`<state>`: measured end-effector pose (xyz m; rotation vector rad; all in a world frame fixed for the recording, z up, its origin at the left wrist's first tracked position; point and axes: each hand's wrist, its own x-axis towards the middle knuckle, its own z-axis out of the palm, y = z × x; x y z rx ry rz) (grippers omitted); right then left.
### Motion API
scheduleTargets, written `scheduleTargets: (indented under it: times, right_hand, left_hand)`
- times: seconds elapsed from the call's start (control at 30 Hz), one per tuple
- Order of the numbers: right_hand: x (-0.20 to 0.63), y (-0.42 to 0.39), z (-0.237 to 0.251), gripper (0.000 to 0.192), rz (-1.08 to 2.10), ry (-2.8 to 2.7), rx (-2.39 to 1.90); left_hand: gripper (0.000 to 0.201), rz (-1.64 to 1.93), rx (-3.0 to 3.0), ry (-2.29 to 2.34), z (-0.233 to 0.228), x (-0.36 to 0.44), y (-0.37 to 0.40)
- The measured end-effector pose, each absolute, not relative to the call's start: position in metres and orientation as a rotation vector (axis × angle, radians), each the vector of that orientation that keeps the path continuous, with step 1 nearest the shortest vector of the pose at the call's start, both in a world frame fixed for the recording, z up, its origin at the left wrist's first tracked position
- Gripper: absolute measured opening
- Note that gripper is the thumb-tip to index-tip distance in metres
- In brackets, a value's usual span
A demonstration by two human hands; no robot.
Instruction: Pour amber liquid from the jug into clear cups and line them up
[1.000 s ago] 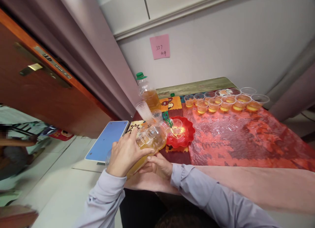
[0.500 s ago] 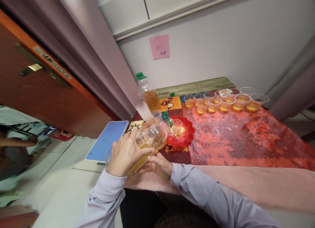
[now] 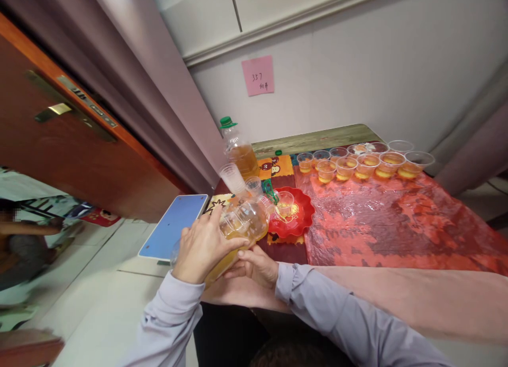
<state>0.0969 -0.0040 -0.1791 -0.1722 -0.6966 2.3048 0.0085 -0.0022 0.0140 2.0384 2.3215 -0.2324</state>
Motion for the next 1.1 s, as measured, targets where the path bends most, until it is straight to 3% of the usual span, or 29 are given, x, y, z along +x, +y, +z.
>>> scheduleTargets:
  times: [1.1]
  right_hand:
    - [0.0954,-0.0038,-0.1811,0.074,2.300,-0.700,-0.174]
  left_hand:
    - [0.083,-0.248,2.039,2.345,0.0117,0.0073,-0.0012]
